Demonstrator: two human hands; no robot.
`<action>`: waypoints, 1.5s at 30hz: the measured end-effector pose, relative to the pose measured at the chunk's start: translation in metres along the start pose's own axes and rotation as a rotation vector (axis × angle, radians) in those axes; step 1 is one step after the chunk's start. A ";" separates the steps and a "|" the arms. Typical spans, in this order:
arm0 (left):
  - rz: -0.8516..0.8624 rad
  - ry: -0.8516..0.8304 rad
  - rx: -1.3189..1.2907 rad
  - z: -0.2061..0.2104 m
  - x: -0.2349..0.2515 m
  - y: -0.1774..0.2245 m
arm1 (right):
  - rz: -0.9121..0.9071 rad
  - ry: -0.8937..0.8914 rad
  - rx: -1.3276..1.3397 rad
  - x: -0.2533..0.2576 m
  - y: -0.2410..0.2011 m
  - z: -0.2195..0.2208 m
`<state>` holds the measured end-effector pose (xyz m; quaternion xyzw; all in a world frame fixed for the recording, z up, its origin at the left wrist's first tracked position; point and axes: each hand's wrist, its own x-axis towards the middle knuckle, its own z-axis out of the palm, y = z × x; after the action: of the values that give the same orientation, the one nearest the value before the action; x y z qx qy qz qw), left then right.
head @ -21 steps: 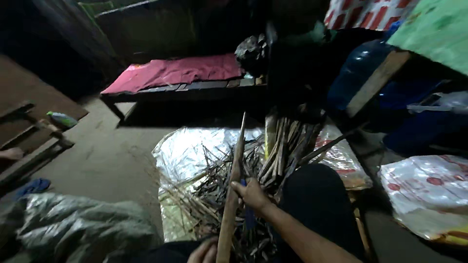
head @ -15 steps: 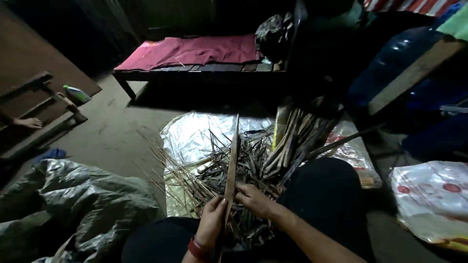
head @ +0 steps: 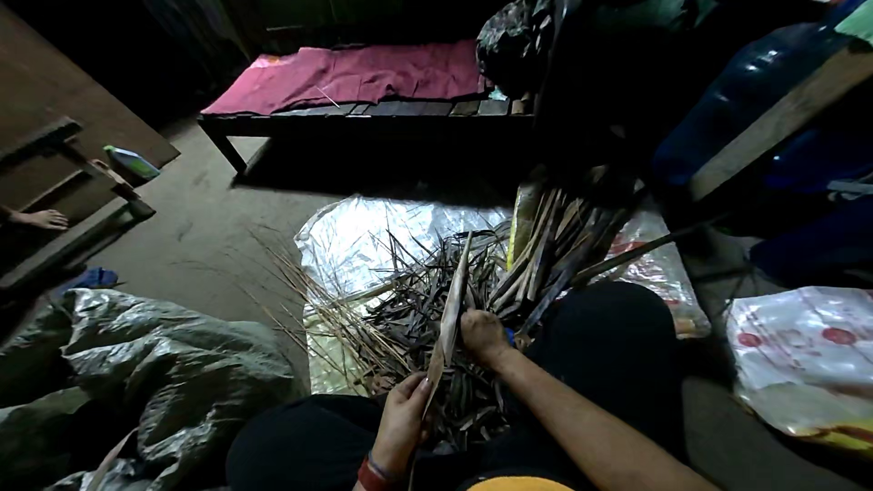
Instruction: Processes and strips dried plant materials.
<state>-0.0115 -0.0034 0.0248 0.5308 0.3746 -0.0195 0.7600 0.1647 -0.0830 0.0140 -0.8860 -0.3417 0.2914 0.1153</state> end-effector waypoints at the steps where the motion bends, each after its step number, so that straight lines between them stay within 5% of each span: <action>1: -0.012 -0.014 -0.003 -0.001 -0.003 -0.001 | 0.018 0.043 0.067 0.008 0.006 0.000; 4: -0.032 -0.049 -0.020 -0.004 -0.015 -0.009 | 0.111 0.243 0.410 0.040 0.037 0.001; 7: -0.053 -0.002 -0.016 -0.011 -0.017 -0.018 | 0.286 0.085 0.226 0.069 0.058 -0.033; 11: -0.064 0.123 0.031 -0.010 -0.001 -0.011 | 0.319 0.109 0.417 0.059 0.058 -0.039; 17: -0.050 0.101 0.104 0.009 0.029 -0.002 | 0.045 -0.359 0.700 -0.014 0.008 -0.005; 23: -0.133 0.038 0.117 -0.002 0.004 -0.002 | 0.184 -0.015 1.001 -0.003 0.013 -0.013; 30: -0.146 0.182 0.075 -0.004 0.003 -0.002 | -0.251 -0.247 0.160 -0.040 -0.014 0.020; 38: -0.163 0.065 -0.050 -0.001 -0.011 -0.009 | -0.001 -0.073 -0.042 0.006 0.001 0.006; 45: -0.180 0.104 -0.055 -0.008 -0.007 -0.011 | 0.369 0.011 0.153 0.039 0.025 -0.032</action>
<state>-0.0256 -0.0041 0.0186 0.4742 0.4600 -0.0497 0.7491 0.2207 -0.0755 0.0125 -0.9238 -0.1496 0.3282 0.1289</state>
